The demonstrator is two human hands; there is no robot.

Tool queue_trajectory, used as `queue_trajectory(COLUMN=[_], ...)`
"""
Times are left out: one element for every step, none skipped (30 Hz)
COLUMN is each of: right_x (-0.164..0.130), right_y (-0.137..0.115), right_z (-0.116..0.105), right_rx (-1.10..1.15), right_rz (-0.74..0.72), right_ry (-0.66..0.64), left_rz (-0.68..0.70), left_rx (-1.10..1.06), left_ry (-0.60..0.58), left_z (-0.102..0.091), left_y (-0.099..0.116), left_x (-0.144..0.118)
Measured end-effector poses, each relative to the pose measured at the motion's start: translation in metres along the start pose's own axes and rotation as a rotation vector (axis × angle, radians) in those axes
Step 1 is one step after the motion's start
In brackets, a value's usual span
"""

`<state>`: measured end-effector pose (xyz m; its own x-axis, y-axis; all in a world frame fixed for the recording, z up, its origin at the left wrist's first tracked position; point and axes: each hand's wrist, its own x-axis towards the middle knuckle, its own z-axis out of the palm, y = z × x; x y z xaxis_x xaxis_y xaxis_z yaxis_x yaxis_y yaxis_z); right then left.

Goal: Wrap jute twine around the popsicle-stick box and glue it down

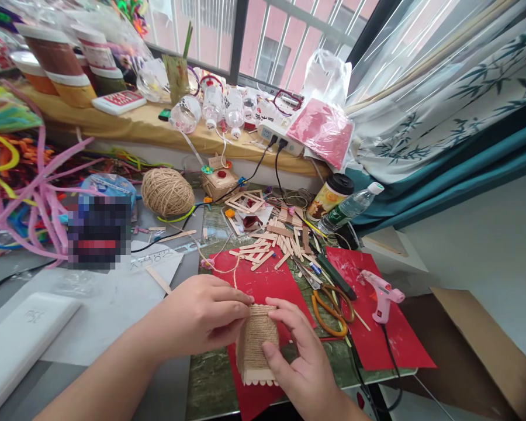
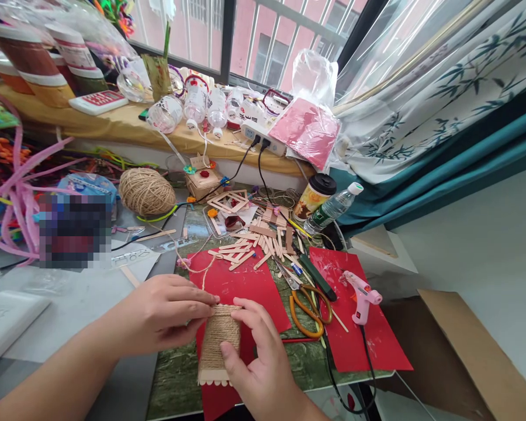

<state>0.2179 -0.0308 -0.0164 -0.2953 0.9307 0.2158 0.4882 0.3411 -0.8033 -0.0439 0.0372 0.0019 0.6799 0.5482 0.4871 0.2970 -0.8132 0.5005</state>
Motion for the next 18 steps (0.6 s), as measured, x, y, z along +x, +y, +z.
queue_trajectory(right_x=[0.0,-0.001,-0.001,-0.001,-0.001,-0.001,0.0,0.0,0.001,0.002,0.002,0.003,0.003,0.003,0.003,0.002,0.002,0.002], right_y=[0.0,0.0,0.001,0.001,0.001,0.0,0.0,0.0,-0.001,-0.001,-0.002,-0.002,-0.002,-0.002,-0.001,-0.001,0.0,0.002], right_z=[0.0,0.0,0.0,0.0,0.0,0.0,0.0,0.0,-0.001,-0.001,-0.001,-0.002,-0.002,-0.002,-0.002,-0.002,-0.002,-0.002], right_rx=[0.001,0.0,-0.001,-0.003,-0.006,-0.009,-0.01,-0.009,-0.006,-0.003,-0.001,0.0,0.001,0.001,0.001,0.0,-0.001,-0.003], right_rz=[0.0,0.001,0.0,0.0,0.0,-0.001,-0.002,-0.003,-0.006,-0.007,-0.007,-0.008,-0.007,-0.006,-0.004,-0.005,-0.009,-0.014], right_ry=[0.001,0.002,0.003,0.002,0.003,0.003,0.002,0.001,0.0,-0.001,-0.003,-0.005,-0.007,-0.01,-0.012,-0.012,-0.013,-0.012], left_rz=[-0.011,-0.027,-0.05,-0.082,-0.122,-0.168,-0.216,-0.261,-0.302,-0.339,-0.374,-0.411,-0.452,-0.5,-0.551,-0.603,-0.649,-0.686], left_rx=[-0.015,-0.033,-0.057,-0.087,-0.122,-0.162,-0.202,-0.24,-0.274,-0.304,-0.33,-0.352,-0.374,-0.4,-0.433,-0.473,-0.515,-0.553], left_ry=[0.003,0.009,0.015,0.021,0.03,0.039,0.047,0.052,0.053,0.051,0.048,0.045,0.04,0.036,0.032,0.025,0.016,0.005], left_z=[0.0,0.0,0.001,0.002,0.003,0.004,0.006,0.007,0.009,0.01,0.011,0.012,0.013,0.014,0.015,0.016,0.016,0.016], left_y=[0.0,0.001,0.001,0.001,0.001,0.001,0.0,0.0,0.0,-0.001,-0.001,-0.002,-0.002,-0.003,-0.003,-0.004,-0.004,-0.005], left_x=[0.0,0.0,0.0,0.001,0.002,0.003,0.004,0.005,0.007,0.008,0.009,0.01,0.011,0.011,0.012,0.012,0.011,0.011])
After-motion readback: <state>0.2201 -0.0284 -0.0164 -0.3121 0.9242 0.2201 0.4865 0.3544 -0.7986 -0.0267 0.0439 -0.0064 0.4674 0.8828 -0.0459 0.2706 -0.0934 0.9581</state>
